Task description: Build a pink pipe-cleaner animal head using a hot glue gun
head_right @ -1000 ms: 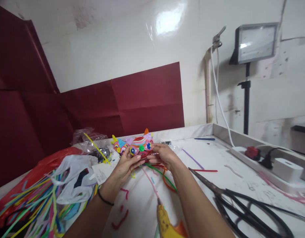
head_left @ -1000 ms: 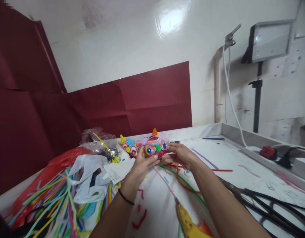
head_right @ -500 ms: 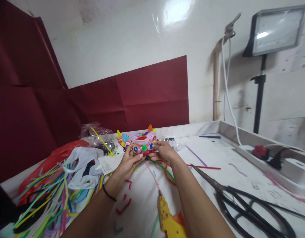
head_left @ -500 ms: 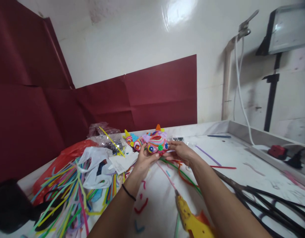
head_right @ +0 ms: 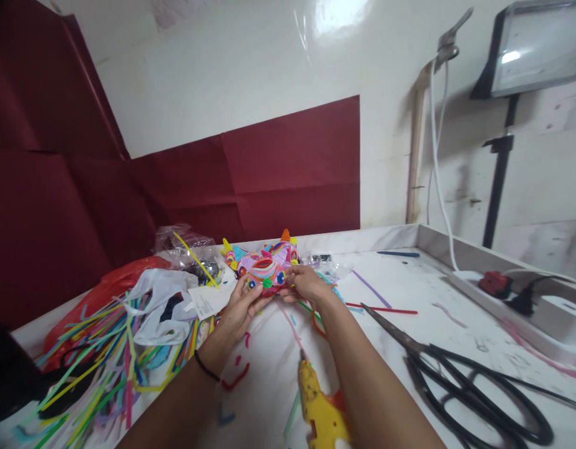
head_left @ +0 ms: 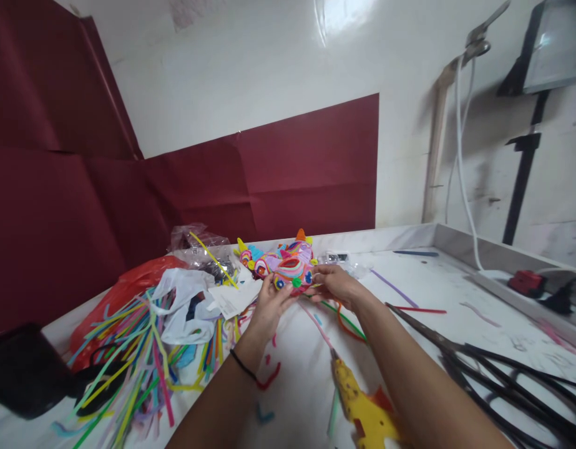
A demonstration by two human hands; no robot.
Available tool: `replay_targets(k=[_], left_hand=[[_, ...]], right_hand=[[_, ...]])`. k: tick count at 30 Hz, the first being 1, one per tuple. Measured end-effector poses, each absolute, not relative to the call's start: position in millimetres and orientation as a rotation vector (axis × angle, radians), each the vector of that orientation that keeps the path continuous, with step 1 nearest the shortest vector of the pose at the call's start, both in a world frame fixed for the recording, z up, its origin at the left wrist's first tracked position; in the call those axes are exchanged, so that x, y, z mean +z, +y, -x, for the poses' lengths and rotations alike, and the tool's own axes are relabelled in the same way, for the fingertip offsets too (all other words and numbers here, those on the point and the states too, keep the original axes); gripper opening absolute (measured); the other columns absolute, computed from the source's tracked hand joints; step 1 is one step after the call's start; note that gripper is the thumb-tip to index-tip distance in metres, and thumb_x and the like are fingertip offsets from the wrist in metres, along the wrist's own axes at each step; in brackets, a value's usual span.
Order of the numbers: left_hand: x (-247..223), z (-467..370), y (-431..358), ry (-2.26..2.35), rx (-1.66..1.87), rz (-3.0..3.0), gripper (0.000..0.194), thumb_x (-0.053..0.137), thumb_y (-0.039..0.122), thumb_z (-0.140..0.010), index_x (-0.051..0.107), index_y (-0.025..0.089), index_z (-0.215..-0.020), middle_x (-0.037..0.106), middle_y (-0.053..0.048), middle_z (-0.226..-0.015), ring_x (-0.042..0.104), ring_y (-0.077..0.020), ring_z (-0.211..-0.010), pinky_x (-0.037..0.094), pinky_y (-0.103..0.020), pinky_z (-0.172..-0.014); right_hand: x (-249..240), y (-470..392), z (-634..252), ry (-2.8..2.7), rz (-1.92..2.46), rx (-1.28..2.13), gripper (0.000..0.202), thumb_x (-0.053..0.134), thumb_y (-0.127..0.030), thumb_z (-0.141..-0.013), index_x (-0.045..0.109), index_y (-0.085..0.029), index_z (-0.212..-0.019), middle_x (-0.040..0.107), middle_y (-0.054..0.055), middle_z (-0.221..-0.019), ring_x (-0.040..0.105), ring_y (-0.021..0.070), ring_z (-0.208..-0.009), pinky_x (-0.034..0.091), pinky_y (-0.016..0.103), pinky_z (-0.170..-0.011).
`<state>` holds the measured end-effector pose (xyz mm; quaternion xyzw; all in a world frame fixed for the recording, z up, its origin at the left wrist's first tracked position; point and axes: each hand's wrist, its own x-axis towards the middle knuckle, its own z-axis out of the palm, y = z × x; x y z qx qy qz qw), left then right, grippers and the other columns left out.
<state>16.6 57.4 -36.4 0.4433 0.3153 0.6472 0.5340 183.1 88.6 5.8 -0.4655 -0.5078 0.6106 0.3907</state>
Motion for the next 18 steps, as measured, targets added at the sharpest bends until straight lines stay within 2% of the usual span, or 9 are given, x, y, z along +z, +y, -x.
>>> replay_targets(k=[8,18], left_hand=[[-47,-8,58,0.755,1.527,-1.052,0.057,0.079,0.021,-0.071,0.051,0.026,-0.121,0.067,-0.003,-0.105,0.067,-0.0153,-0.088,0.057,-0.034,-0.083],[-49,-6,56,0.751,1.456,-1.074,0.054,0.083,0.022,-0.065,0.057,0.023,-0.112,0.069,-0.006,-0.107,0.068,-0.0189,-0.091,0.054,-0.038,-0.088]], right_hand=[[0,92,-183,-1.388,1.249,1.521,0.033,0.059,-0.033,-0.093,0.057,-0.017,-0.122,0.061,0.008,-0.120,0.063,0.0217,-0.100,0.055,0.042,-0.083],[-4,93,-179,-1.526,1.337,1.466,0.033,0.059,-0.033,-0.093,0.057,-0.017,-0.122,0.060,0.009,-0.121,0.063,0.0221,-0.101,0.054,0.043,-0.084]])
